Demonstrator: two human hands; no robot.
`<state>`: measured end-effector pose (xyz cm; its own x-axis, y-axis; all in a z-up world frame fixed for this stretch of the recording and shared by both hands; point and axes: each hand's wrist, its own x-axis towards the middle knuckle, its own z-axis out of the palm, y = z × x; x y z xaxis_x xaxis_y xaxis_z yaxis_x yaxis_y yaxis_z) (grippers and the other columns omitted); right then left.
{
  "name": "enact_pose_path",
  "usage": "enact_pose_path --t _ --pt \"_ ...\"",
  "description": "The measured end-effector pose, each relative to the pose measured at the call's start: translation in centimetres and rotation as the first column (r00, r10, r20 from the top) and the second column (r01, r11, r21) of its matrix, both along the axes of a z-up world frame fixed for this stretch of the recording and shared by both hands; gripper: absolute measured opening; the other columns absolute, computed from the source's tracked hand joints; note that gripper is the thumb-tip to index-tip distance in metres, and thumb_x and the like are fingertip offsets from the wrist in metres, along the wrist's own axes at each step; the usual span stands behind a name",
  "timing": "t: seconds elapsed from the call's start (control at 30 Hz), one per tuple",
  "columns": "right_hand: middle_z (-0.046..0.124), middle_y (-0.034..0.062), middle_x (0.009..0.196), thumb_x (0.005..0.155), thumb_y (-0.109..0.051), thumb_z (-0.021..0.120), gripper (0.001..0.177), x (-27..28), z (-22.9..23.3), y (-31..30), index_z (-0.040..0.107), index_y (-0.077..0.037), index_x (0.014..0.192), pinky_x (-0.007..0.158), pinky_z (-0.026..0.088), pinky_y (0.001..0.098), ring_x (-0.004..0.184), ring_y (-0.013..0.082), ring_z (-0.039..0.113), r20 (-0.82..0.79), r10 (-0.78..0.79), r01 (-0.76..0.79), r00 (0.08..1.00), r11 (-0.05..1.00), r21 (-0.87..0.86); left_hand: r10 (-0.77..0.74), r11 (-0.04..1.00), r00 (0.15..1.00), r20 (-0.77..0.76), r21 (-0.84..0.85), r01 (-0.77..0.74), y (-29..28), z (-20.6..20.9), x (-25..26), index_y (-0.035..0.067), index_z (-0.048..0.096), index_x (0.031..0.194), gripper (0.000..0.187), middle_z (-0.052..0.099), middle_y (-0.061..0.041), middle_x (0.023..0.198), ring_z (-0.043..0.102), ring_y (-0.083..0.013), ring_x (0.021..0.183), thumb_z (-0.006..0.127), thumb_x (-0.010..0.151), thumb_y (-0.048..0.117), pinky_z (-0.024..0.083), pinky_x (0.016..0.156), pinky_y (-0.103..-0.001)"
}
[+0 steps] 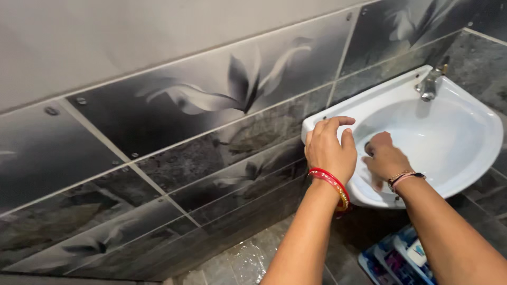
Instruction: The person scrubs a white bathroom sink with a brush, rinses it with water from the tap, and then rinses a plastic jug under the running water.
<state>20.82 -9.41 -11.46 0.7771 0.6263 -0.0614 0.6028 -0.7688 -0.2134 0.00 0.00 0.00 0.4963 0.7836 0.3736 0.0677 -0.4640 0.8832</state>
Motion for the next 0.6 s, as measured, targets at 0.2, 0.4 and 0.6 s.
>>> enact_pose_path --t 0.2,0.4,0.6 --pt "0.075 0.0143 0.121 0.081 -0.048 0.075 0.060 0.6 0.7 -1.9 0.063 -0.017 0.132 0.102 0.054 0.0419 0.116 0.0338 0.071 -0.090 -0.078 0.045 0.993 0.944 -0.326 -0.028 0.999 0.999 -0.020 -0.018 0.027 -1.9 0.2 1.5 0.021 0.074 0.106 0.019 0.069 -0.006 0.118 0.060 -0.0320 0.113 0.064 0.091 0.018 0.045 0.099 -0.044" --pt "0.072 0.0261 0.121 0.084 -0.052 0.075 0.083 6.8 -2.0 -4.9 0.049 0.004 0.140 0.096 0.055 0.0434 0.109 0.0384 0.073 -0.036 -0.097 0.079 0.995 0.932 -0.354 -0.006 0.999 1.000 0.002 0.049 0.006 -2.1 0.3 2.6 0.021 0.074 0.107 0.019 0.069 -0.008 0.118 0.059 -0.0335 0.113 0.064 0.092 0.017 0.045 0.101 -0.044" --pt "0.068 0.0216 0.121 0.107 -0.032 0.042 0.046 11.4 -2.1 -8.4 0.055 -0.030 0.150 0.090 0.053 0.0508 0.101 0.0401 0.069 0.149 0.080 -0.041 0.986 0.967 -0.250 -0.016 1.000 1.000 0.025 -0.003 0.016 -2.1 0.5 3.4 0.021 0.074 0.106 0.019 0.069 -0.008 0.117 0.059 -0.0337 0.113 0.063 0.091 0.017 0.045 0.099 -0.044"
